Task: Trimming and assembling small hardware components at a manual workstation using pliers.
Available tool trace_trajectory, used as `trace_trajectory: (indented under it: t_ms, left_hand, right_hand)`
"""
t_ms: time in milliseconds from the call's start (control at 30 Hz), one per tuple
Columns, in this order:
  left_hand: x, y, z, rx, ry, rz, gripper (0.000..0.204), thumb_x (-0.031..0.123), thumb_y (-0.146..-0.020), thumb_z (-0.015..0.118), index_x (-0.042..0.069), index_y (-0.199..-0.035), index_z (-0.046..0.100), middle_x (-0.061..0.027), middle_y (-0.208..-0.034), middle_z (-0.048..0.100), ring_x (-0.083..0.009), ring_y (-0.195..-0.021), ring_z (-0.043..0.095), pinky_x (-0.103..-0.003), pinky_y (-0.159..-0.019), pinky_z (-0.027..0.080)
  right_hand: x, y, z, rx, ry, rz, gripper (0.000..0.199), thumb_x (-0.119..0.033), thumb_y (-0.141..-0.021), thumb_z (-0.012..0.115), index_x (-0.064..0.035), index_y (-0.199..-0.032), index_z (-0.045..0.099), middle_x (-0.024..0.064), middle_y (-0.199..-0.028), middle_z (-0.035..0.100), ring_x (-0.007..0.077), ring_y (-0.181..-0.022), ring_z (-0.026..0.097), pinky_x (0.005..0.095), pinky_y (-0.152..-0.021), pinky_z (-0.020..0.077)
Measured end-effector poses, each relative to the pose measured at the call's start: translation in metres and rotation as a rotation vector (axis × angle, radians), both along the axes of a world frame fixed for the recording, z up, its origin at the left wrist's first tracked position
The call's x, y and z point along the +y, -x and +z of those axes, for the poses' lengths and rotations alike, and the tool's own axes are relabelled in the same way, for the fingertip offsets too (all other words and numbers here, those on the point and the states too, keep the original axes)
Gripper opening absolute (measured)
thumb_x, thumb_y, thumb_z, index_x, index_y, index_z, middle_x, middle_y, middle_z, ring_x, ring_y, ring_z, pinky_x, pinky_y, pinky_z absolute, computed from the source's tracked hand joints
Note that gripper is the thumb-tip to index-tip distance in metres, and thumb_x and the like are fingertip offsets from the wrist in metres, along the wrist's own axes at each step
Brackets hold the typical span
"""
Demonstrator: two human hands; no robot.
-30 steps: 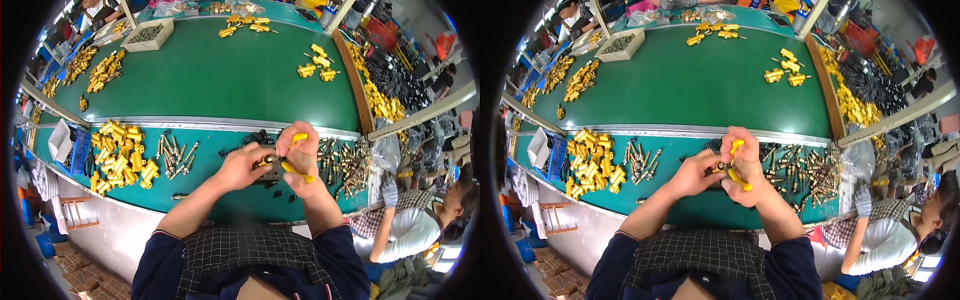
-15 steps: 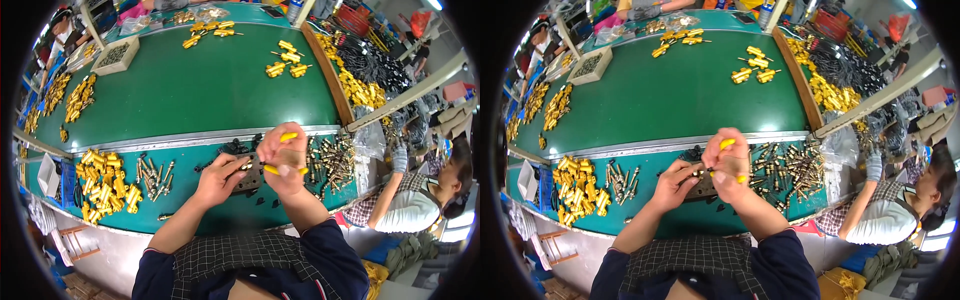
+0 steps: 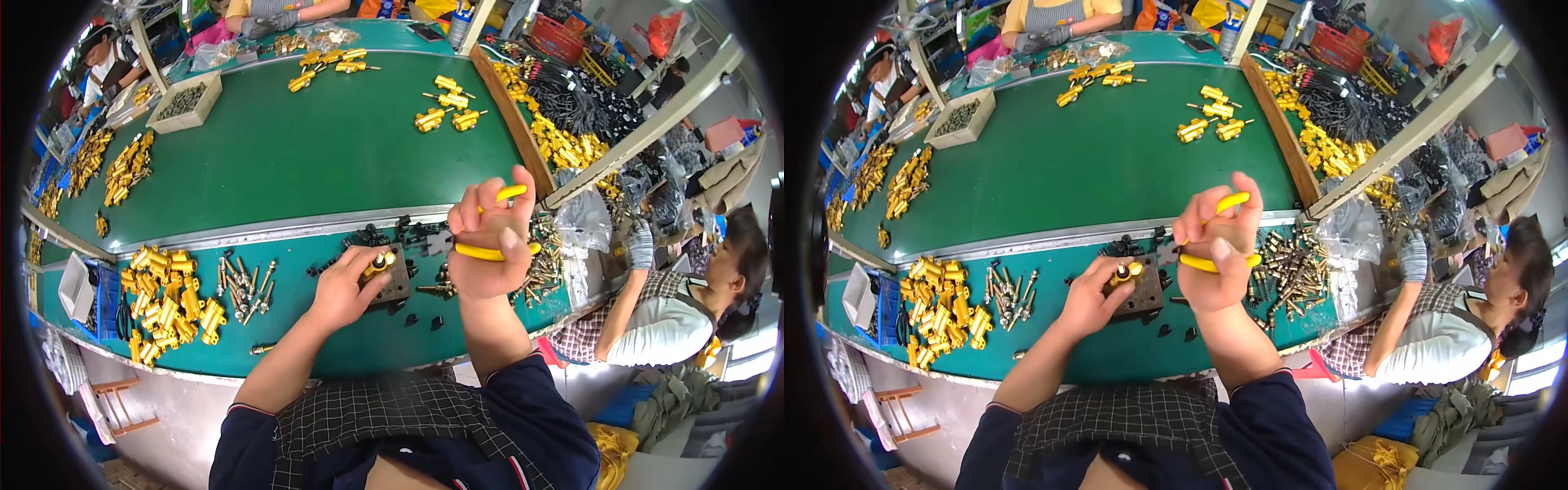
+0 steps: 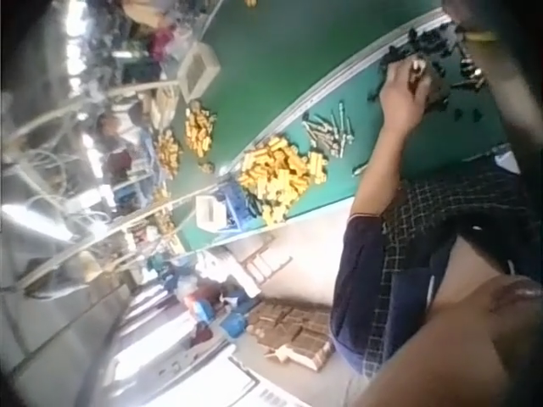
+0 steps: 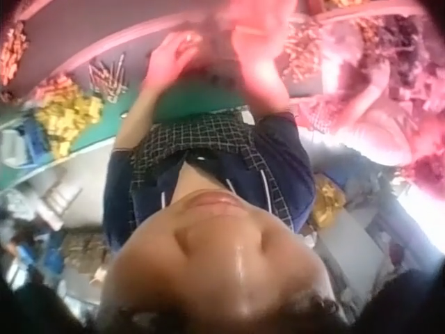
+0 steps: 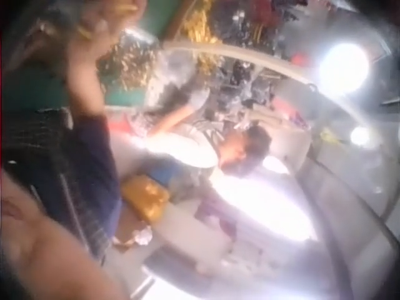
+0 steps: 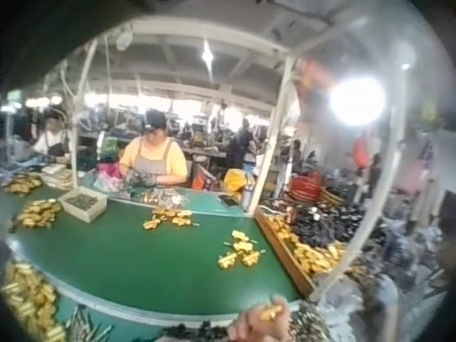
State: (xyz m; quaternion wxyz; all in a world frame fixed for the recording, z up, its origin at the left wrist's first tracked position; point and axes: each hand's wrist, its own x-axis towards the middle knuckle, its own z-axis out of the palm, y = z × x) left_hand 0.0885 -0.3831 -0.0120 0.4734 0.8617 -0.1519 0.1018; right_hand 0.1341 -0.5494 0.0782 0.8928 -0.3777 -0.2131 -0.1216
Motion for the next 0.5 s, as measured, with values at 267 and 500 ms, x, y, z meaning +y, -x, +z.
trace_trajectory:
  t_ms: [267, 500]
  left_hand:
    - [0.000, -0.010, -0.025, 0.127, 0.138, 0.098, 0.039, 0.027, -0.087, 0.064, 0.005, -0.118, 0.055, -0.0124, -0.100, 0.065, -0.0330, -0.089, 0.064, -0.038, -0.076, 0.052]
    - [0.028, -0.046, 0.020, 0.248, 0.656, 0.091, 0.037, 0.035, -0.094, 0.057, 0.005, -0.116, 0.056, -0.0077, -0.098, 0.067, -0.0206, -0.083, 0.066, -0.033, -0.071, 0.053]
  right_hand:
    - [-0.024, 0.025, -0.034, 0.022, 0.278, -0.017, 0.071, -0.024, -0.074, 0.060, -0.0072, -0.137, 0.032, 0.0045, -0.095, 0.044, 0.0131, -0.073, 0.041, 0.0266, -0.061, 0.0380]
    - [-0.034, 0.012, -0.046, 0.074, 0.311, -0.008, 0.069, -0.020, -0.075, 0.057, -0.0046, -0.138, 0.031, 0.0054, -0.097, 0.045, 0.0130, -0.073, 0.041, 0.0259, -0.062, 0.0379]
